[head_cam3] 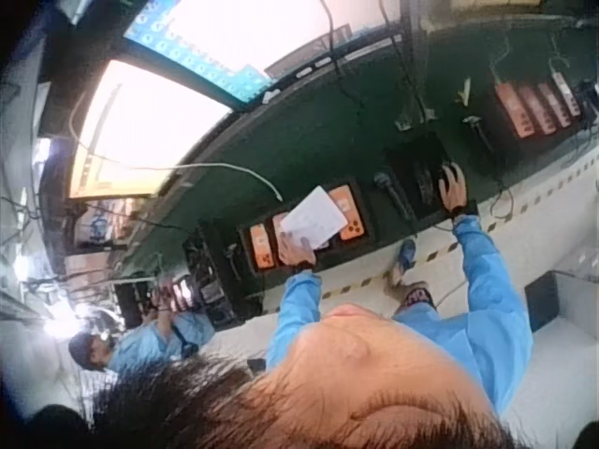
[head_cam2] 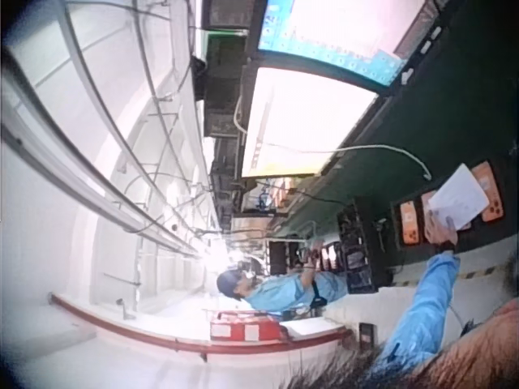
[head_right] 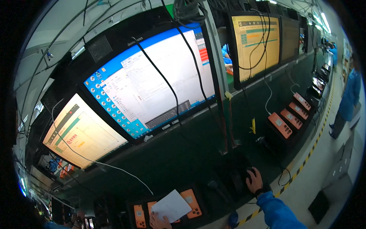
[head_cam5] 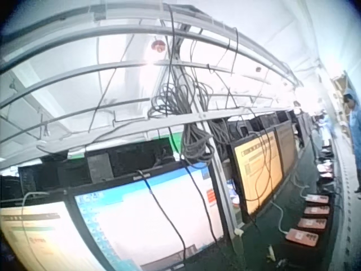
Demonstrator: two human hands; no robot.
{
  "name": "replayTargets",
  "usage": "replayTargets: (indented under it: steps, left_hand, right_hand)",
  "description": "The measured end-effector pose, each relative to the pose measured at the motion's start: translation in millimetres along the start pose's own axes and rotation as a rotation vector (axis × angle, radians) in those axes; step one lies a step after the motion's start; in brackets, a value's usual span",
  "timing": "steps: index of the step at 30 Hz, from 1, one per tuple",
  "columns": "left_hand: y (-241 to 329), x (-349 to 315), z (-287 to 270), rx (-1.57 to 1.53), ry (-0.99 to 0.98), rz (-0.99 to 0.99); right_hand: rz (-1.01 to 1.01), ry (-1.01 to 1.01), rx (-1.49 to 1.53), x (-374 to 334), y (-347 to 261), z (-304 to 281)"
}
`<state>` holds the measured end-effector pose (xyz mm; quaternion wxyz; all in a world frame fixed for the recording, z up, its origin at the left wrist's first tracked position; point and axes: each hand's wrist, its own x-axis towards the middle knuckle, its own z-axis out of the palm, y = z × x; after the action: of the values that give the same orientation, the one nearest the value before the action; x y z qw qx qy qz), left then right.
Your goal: The recorder is testing multiple electronic handheld devices by connecting them to charging cables and scanning barcodes in a manufacturing environment.
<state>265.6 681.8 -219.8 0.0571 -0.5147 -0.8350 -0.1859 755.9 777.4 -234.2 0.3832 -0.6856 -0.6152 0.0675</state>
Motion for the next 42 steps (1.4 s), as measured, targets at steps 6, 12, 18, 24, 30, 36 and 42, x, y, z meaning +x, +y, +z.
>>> replayTargets:
  steps: [6,12,18,24,30,36,42]
  left_hand:
    - [-9,-3,3,0.022,-0.096,0.002]
    - [-10,1,7,0.043,-0.08,-0.008]
    - [-5,0,1,0.007,-0.091,-0.015]
    - [-11,-4,9,-0.02,0.029,0.065]
    - [-3,-3,0,-0.038,0.002,0.041]
    - [-1,-3,-4,-0.046,-0.037,0.0]
    - [6,-3,-7,0.006,-0.057,-0.062]
  right_hand:
    - [0.02,-0.029,-0.002,-4,-1,-1]
    - [0.021,-0.04,0.027,3,-10,-4]
    - [0.028,-0.05,0.047,4,-13,-10]
    - [0.042,-0.072,0.017,1,-8,-6]
    - [0.034,-0.082,-0.004,0,-8,-7]
    - [0.03,-0.049,0.009,-1,-11,-9]
    - [0.025,-0.022,0.019,0,-10,-7]
